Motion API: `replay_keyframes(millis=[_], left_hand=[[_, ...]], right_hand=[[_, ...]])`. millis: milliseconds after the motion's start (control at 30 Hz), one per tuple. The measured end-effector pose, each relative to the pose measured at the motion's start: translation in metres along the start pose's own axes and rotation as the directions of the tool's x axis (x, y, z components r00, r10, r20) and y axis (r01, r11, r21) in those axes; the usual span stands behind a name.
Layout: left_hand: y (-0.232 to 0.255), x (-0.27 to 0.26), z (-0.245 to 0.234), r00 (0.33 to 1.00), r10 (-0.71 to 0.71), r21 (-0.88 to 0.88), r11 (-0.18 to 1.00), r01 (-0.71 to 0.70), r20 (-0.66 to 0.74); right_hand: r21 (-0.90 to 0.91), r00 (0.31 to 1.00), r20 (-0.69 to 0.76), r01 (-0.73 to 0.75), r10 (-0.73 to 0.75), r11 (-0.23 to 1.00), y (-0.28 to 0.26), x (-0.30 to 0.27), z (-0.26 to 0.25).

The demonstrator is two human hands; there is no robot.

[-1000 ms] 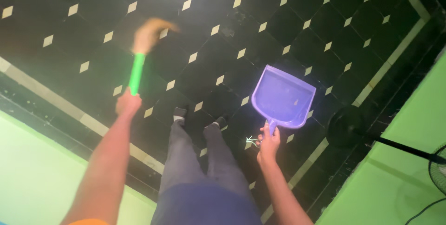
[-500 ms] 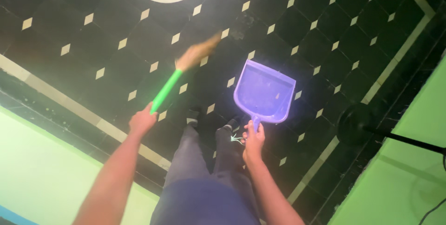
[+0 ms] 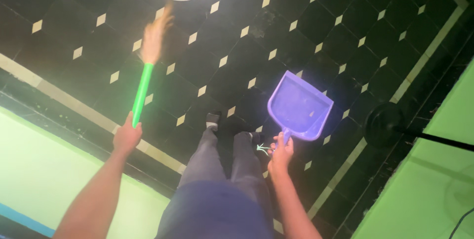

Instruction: The person sweeps debris on a tiled floor into a dustpan using a hand broom.

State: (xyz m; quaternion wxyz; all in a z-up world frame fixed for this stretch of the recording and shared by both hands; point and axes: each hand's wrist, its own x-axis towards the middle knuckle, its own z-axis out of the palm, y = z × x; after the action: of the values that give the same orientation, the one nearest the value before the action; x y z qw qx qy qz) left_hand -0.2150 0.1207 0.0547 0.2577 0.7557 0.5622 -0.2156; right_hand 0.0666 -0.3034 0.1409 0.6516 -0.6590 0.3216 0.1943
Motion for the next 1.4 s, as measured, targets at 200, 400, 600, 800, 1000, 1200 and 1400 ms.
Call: replay_keyframes(millis=[200, 400, 600, 800, 1000, 1200, 1400], left_hand=[[-0.043, 0.046, 0.002, 0.966, -0.061, 0.241, 0.971, -0.001, 0.252], [-0.089, 0.051, 0.010, 0.997, -0.074, 0.110, 0.991, 0.077, -0.029], [-0.135, 0.048, -0.025, 0.982, 0.134, -0.080, 0.986, -0.145, -0.135], [-0.129, 0.048, -0.016, 0.973, 0.226, 0.052, 0.972, -0.228, 0.044], [-0.052, 0.031, 0.028, 0.984, 0.064, 0.142, 0.986, -0.088, 0.166], [-0.065, 0.061, -0.013, 1.000, 0.012, 0.026, 1.000, -0.012, -0.001], [-0.163, 0.088, -0.102, 0.983, 0.181, 0.031, 0.983, -0.182, 0.031]], right_hand=[[0.004, 0.999, 0.022, -0.045, 0.045, 0.999, 0.018, -0.026, 0.018], [-0.025, 0.999, 0.051, -0.008, 0.010, 1.000, 0.022, -0.044, 0.013], [-0.052, 0.998, 0.051, -0.019, 0.022, 0.998, 0.042, -0.048, 0.005], [-0.016, 0.998, 0.064, -0.019, 0.020, 1.000, 0.068, -0.068, -0.002], [0.086, 0.981, 0.169, -0.110, 0.094, 0.990, 0.075, -0.081, 0.008], [0.193, 0.979, 0.201, -0.084, 0.044, 0.978, 0.060, -0.088, 0.045], [0.231, 0.986, 0.160, -0.075, 0.039, 0.970, 0.073, -0.115, 0.086]])
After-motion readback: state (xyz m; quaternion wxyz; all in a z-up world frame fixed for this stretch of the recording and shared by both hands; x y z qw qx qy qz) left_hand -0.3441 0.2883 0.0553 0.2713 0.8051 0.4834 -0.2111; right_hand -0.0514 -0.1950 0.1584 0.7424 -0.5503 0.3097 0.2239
